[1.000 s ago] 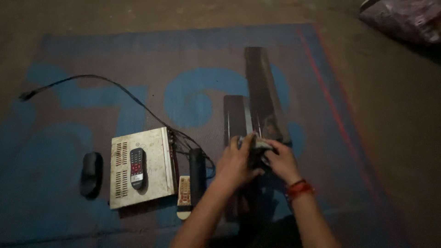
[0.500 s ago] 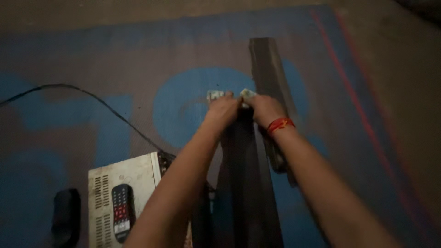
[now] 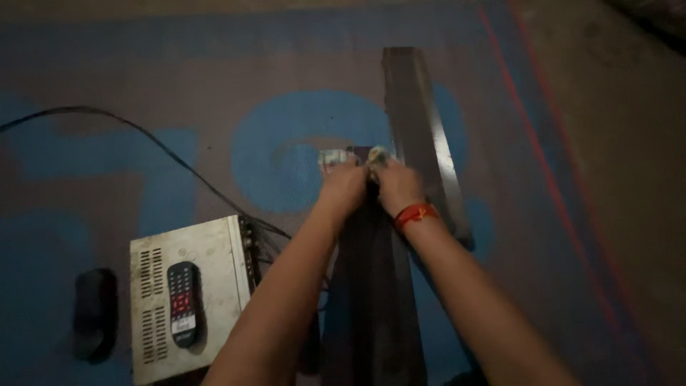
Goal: The person wipes down fan blades using a cloth while sitting near an electronic device and a remote.
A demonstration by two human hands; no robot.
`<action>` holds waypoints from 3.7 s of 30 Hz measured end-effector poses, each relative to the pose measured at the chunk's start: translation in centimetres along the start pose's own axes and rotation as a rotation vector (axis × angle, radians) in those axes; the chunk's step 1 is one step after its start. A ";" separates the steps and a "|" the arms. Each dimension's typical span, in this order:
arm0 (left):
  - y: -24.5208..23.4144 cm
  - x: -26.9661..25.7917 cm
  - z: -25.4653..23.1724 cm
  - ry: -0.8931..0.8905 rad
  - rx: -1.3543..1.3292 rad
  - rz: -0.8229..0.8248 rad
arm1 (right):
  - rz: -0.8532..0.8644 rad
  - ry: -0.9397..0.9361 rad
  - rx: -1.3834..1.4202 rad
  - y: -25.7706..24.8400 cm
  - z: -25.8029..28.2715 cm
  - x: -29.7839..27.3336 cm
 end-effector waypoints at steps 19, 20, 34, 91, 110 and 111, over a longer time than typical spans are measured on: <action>7.8 -21.9 -6.4 0.100 0.062 0.159 | 0.301 0.033 0.070 1.5 6.1 -22.3; 8.1 -23.3 -6.7 0.063 -0.016 0.235 | 0.318 0.012 0.045 1.1 6.8 -23.6; 4.3 -25.6 -6.9 0.090 -0.130 0.209 | 0.402 0.236 0.326 -4.3 7.5 -25.3; 4.7 -27.7 -7.9 0.009 -0.057 0.401 | 0.706 0.105 0.292 -2.0 5.6 -23.5; -0.8 3.4 0.4 0.179 0.092 -0.223 | -0.082 -0.042 -0.113 -3.0 -2.0 1.9; 0.2 3.9 0.7 0.188 0.144 -0.251 | -0.066 -0.036 -0.108 -2.1 -1.9 2.3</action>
Point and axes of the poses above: each hand's wrist, its own x-axis towards the middle knuckle, its own y-axis out of the palm, z = x × y, the point moved 2 cm from there along x, towards the middle knuckle, and after that the axes turned 11 degrees about z, right-handed, at the moved point
